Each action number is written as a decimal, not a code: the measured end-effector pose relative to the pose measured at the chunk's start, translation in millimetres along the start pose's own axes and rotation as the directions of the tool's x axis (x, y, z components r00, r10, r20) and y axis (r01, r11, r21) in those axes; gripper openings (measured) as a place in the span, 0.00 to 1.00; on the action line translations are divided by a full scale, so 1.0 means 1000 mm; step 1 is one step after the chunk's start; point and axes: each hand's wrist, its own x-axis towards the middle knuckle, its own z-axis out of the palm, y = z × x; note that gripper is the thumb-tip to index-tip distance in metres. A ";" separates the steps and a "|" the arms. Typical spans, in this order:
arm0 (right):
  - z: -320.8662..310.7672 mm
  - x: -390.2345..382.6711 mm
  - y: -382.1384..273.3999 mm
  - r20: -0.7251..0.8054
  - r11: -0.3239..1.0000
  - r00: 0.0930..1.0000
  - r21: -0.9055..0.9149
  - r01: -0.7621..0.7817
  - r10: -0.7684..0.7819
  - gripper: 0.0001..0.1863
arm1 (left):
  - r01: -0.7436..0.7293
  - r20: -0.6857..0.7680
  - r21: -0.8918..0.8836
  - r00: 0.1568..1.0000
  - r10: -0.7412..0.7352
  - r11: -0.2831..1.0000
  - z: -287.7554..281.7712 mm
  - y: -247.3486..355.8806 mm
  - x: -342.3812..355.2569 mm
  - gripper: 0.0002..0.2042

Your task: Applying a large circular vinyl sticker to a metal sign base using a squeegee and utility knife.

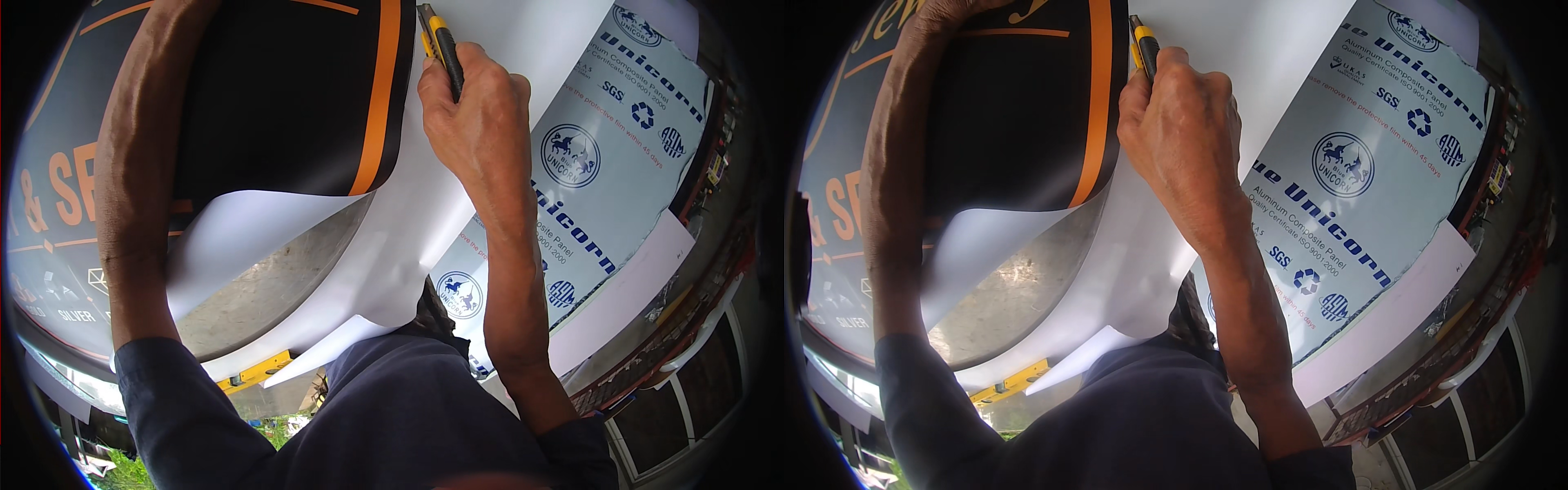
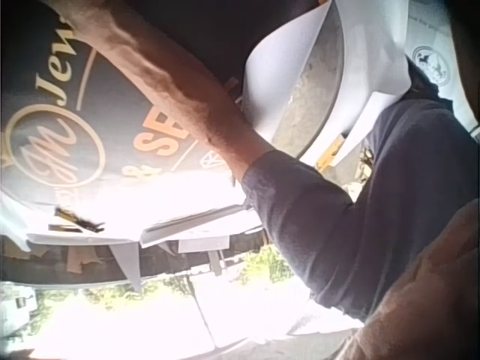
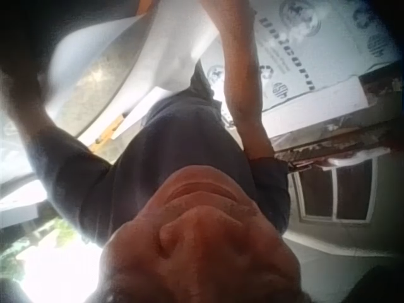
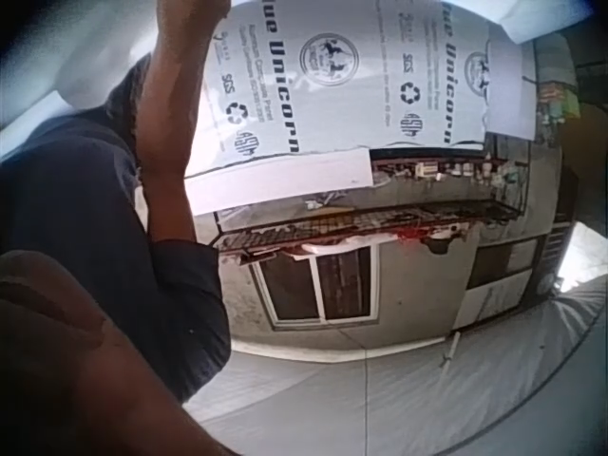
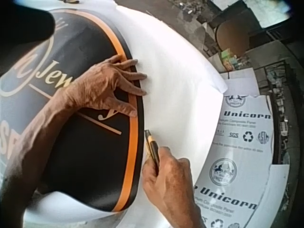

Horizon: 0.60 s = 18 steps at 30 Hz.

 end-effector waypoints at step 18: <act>-0.009 -0.002 -0.012 0.103 0.998 0.993 -0.040 -0.046 0.050 0.11 | 0.014 0.004 -0.018 1.000 -0.013 1.000 -0.001 -0.007 0.001 0.30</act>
